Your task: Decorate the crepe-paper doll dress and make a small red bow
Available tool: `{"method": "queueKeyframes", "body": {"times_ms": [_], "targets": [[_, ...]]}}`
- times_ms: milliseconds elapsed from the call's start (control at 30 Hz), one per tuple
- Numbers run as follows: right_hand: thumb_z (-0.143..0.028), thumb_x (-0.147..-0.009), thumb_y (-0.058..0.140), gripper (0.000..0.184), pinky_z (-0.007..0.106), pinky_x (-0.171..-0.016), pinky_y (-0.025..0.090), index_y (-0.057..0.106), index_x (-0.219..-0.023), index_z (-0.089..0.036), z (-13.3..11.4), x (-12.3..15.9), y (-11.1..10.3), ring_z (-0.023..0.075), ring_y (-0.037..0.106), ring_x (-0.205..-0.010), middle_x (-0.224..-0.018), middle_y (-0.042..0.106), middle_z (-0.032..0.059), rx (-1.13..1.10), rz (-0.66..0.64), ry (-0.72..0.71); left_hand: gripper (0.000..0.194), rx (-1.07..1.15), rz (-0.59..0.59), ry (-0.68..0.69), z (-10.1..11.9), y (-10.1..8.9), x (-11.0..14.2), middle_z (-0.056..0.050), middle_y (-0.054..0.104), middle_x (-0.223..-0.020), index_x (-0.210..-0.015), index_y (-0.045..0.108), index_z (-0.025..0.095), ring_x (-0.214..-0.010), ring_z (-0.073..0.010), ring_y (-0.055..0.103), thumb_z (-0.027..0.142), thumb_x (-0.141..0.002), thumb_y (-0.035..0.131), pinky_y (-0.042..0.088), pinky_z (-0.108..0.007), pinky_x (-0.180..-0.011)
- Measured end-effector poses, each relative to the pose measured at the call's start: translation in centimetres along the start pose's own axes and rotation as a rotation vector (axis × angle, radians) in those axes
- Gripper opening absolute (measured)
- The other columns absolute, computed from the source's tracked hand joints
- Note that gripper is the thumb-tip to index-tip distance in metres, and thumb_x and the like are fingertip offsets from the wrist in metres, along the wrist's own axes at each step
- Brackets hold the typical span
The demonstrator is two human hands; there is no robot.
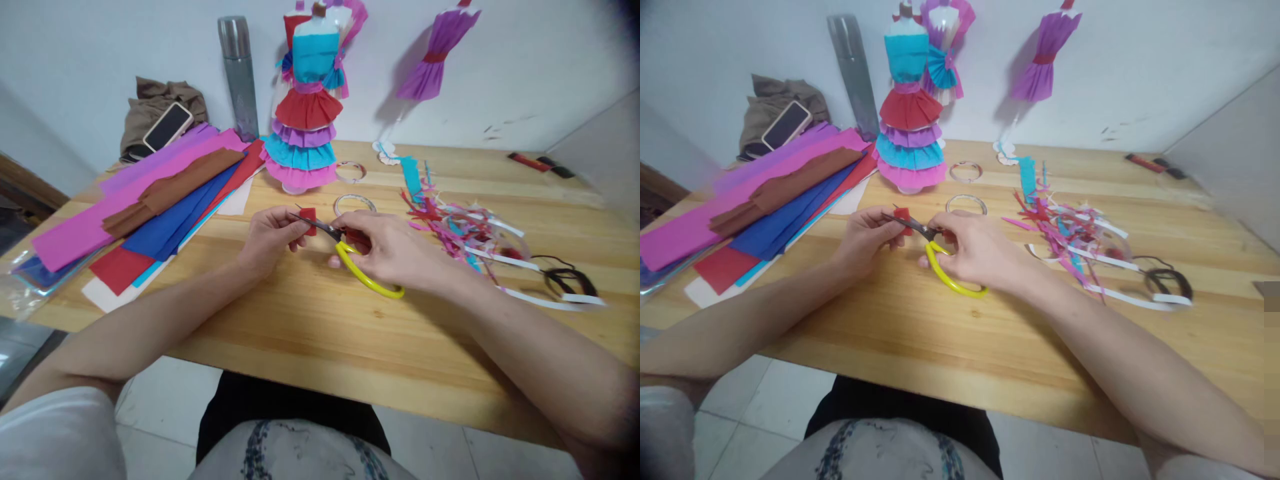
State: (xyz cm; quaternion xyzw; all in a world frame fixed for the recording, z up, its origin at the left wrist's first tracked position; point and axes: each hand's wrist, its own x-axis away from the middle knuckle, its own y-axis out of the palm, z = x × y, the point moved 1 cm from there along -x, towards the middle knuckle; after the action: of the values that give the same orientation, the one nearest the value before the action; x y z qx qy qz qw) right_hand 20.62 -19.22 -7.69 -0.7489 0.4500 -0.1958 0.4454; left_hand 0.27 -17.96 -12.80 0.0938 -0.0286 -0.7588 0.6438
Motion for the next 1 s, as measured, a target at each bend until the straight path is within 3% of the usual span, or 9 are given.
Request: {"method": "queueKeyframes", "body": {"times_ms": [300,733,1000], "targets": [[-0.068,-0.082,0.066,0.056,0.029,-0.063,0.032,0.072,-0.098,-0.014,0.37,-0.13,0.18,0.0164,0.049,-0.064,-0.073,0.059,0.0024,0.006,0.005,-0.027,0.028,0.005,0.006,-0.004,-0.35,-0.13,-0.13,-0.004,0.076,-0.072,-0.079,0.074,0.015,-0.053,-0.0104,0.061,0.038,-0.068,0.087,0.044,-0.022,-0.049],[-0.071,-0.081,0.064,0.062,0.029,-0.061,0.032,0.075,-0.096,-0.012,0.49,-0.35,0.3,0.0166,0.05,-0.063,-0.069,0.057,0.0023,-0.002,0.041,-0.036,0.02,0.024,0.007,-0.007,0.0,-0.04,-0.05,-0.003,0.072,-0.065,-0.074,0.074,0.014,-0.05,-0.0091,0.058,0.031,-0.072,0.084,0.043,-0.021,-0.047],[-0.072,-0.08,0.063,0.06,0.029,-0.061,0.033,0.073,-0.088,-0.014,0.41,-0.45,0.45,0.0166,0.051,-0.064,-0.068,0.057,0.0023,-0.022,0.064,-0.045,0.024,0.103,0.004,-0.05,-0.19,0.07,-0.01,-0.003,0.074,-0.069,-0.074,0.072,0.015,-0.051,-0.0088,0.06,0.033,-0.071,0.088,0.044,-0.02,-0.046]]}}
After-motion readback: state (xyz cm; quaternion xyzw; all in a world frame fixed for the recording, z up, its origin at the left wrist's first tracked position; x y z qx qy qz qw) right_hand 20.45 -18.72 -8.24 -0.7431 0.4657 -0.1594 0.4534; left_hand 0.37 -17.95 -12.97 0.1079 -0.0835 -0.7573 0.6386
